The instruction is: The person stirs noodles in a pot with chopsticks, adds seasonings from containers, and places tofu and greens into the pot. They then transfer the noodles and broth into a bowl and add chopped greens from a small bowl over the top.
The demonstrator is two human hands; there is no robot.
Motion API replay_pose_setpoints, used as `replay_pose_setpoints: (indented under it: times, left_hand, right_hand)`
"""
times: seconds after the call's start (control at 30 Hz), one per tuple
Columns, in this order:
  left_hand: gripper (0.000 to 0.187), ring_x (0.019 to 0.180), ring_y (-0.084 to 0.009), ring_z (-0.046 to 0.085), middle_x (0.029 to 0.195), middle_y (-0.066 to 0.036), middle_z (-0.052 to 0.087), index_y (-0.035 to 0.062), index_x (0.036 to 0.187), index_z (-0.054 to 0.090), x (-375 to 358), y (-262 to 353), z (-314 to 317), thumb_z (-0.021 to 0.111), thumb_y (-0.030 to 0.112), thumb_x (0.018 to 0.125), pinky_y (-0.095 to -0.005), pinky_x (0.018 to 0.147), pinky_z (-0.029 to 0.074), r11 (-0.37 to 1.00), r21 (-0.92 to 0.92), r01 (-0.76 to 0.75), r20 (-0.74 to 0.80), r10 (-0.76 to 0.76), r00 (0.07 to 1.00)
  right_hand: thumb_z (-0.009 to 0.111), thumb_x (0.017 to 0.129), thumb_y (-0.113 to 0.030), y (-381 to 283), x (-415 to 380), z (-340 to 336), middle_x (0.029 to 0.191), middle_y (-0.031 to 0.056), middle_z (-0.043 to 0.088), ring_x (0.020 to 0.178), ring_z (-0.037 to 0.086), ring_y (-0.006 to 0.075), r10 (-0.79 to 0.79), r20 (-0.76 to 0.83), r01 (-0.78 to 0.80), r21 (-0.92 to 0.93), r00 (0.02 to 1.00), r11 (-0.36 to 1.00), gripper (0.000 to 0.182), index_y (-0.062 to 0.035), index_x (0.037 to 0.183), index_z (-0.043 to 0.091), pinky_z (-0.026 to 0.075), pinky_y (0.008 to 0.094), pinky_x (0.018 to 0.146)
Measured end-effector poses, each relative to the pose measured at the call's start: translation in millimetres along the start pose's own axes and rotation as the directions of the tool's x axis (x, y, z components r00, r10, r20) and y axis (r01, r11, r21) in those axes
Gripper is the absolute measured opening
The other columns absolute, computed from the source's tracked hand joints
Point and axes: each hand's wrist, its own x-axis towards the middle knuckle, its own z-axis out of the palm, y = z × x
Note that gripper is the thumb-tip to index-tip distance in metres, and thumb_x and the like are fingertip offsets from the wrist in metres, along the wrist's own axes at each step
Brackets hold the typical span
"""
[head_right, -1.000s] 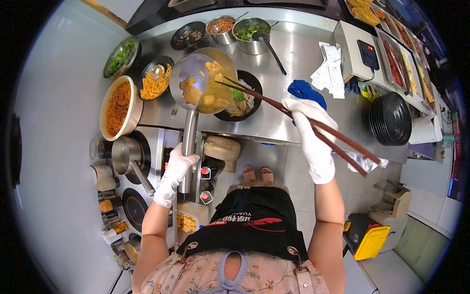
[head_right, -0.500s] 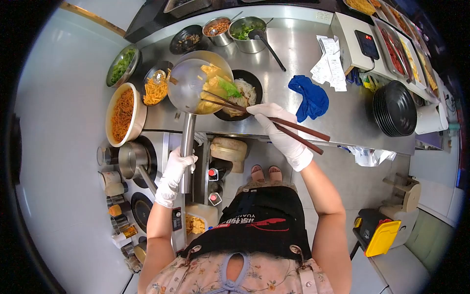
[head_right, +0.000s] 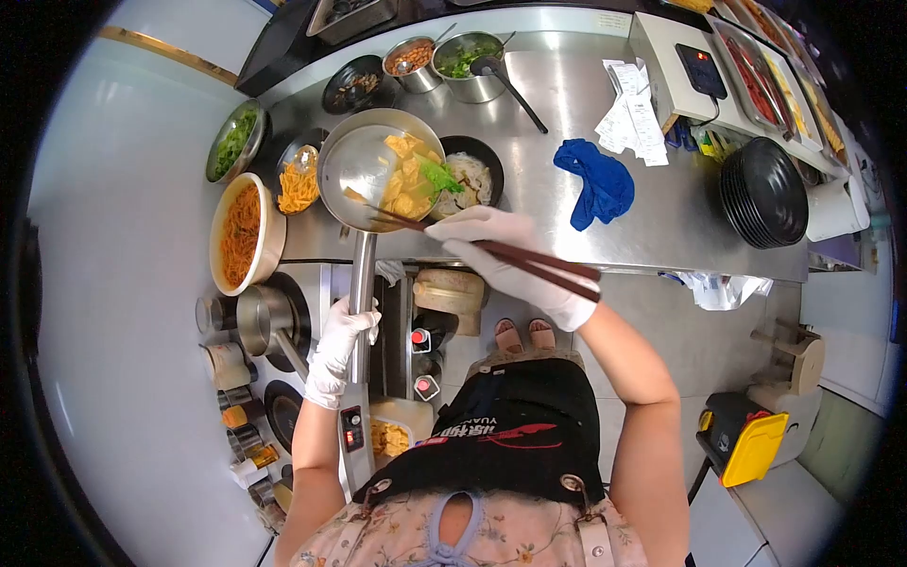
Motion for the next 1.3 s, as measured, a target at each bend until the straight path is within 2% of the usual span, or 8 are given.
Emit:
replay_pose_setpoints:
  times: [0.17, 0.27, 0.7, 0.77, 0.97, 1.03, 1.13, 1.3]
  left_hand:
    - [0.016, 0.053, -0.0103, 0.053, 0.07, -0.002, 0.056, 0.0012, 0.094, 0.055, -1.4, 2.2, 2.4, 0.065, 0.001, 0.081, -0.0252, 0.049, 0.044, 1.0, 0.019, -0.011, -0.024, 0.011, 1.0]
    - [0.016, 0.052, -0.0106, 0.053, 0.069, -0.003, 0.055, 0.001, 0.093, 0.054, -2.2, 7.6, 4.5, 0.065, 0.0, 0.081, -0.0254, 0.048, 0.044, 0.999, 0.043, -0.014, -0.055, 0.017, 0.998]
    - [0.023, 0.049, -0.013, 0.053, 0.067, -0.005, 0.057, -0.0023, 0.098, 0.053, 15.1, 6.5, 14.0, 0.065, 0.0, 0.079, -0.0268, 0.046, 0.044, 0.967, 0.243, -0.077, -0.144, 0.114, 0.983]
    - [0.034, 0.053, -0.0105, 0.055, 0.074, -0.006, 0.061, -0.0029, 0.111, 0.056, 16.2, 8.5, 18.1, 0.065, -0.002, 0.079, -0.0248, 0.048, 0.046, 0.97, 0.24, -0.046, -0.163, 0.087, 0.983]
    - [0.027, 0.053, -0.0102, 0.056, 0.076, -0.006, 0.062, -0.0019, 0.104, 0.054, 21.4, 7.1, 20.8, 0.065, -0.002, 0.079, -0.0249, 0.048, 0.047, 0.964, 0.26, -0.049, -0.148, 0.09, 0.985]
    - [0.027, 0.053, -0.0102, 0.056, 0.076, -0.006, 0.062, -0.0017, 0.104, 0.054, 23.4, 4.3, 19.1, 0.065, -0.003, 0.079, -0.025, 0.048, 0.047, 0.963, 0.264, -0.052, -0.14, 0.092, 0.986]
    - [0.027, 0.053, -0.0103, 0.055, 0.076, -0.006, 0.061, -0.0015, 0.104, 0.054, 23.2, 4.0, 19.2, 0.065, -0.003, 0.079, -0.025, 0.048, 0.047, 0.965, 0.256, -0.048, -0.142, 0.087, 0.986]
    - [0.028, 0.053, -0.0102, 0.055, 0.075, -0.005, 0.061, -0.0014, 0.105, 0.054, 17.4, 9.6, 21.4, 0.064, -0.003, 0.079, -0.0247, 0.048, 0.046, 0.958, 0.282, -0.053, -0.149, 0.098, 0.984]
  right_hand:
    - [0.062, 0.088, -0.001, -4.4, 13.7, -6.3, 0.105, 0.0104, 0.069, 0.098, 0.064, 0.0191, -0.047, -0.086, 0.053, 0.067, 0.995, 0.996, 0.021, -0.0039, 0.107, 0.07, 0.05, 0.0299, 0.089]
    - [0.062, 0.087, 0.0, -1.7, 16.8, -2.5, 0.105, 0.011, 0.069, 0.1, 0.063, 0.0189, 0.035, -0.017, -0.032, 0.157, 0.999, 0.987, 0.021, -0.0024, 0.107, 0.07, 0.049, 0.0297, 0.091]
    - [0.064, 0.087, -0.002, 23.0, -5.7, -30.7, 0.103, 0.0114, 0.068, 0.097, 0.064, 0.0196, 0.081, -0.066, -0.082, -0.001, 0.994, 0.997, 0.02, -0.0035, 0.106, 0.07, 0.05, 0.0289, 0.087]
    - [0.064, 0.087, -0.003, 24.2, -7.6, -35.3, 0.103, 0.0112, 0.068, 0.096, 0.064, 0.0193, 0.074, -0.085, -0.075, -0.003, 0.994, 0.997, 0.02, -0.0038, 0.106, 0.071, 0.05, 0.0286, 0.087]
    - [0.064, 0.087, -0.003, 15.8, -11.8, -48.9, 0.103, 0.0108, 0.068, 0.094, 0.064, 0.019, 0.166, -0.098, -0.171, -0.039, 0.981, 0.985, 0.02, -0.0044, 0.105, 0.071, 0.05, 0.0286, 0.085]
    - [0.063, 0.087, -0.002, 15.9, -14.2, -52.5, 0.103, 0.0105, 0.069, 0.093, 0.064, 0.0187, 0.091, -0.126, -0.102, -0.088, 0.988, 0.991, 0.019, -0.0047, 0.105, 0.071, 0.05, 0.0284, 0.084]
    - [0.062, 0.087, -0.001, 14.3, -16.2, -59.7, 0.103, 0.0102, 0.069, 0.093, 0.064, 0.0183, 0.121, -0.166, -0.141, -0.113, 0.979, 0.984, 0.02, -0.0051, 0.105, 0.071, 0.05, 0.0278, 0.083]
    - [0.062, 0.088, -0.001, 19.1, 7.7, -50.7, 0.105, 0.0092, 0.069, 0.096, 0.064, 0.0175, 0.002, -0.279, 0.003, 0.017, 0.96, 1.0, 0.02, -0.0033, 0.107, 0.069, 0.048, 0.0278, 0.088]
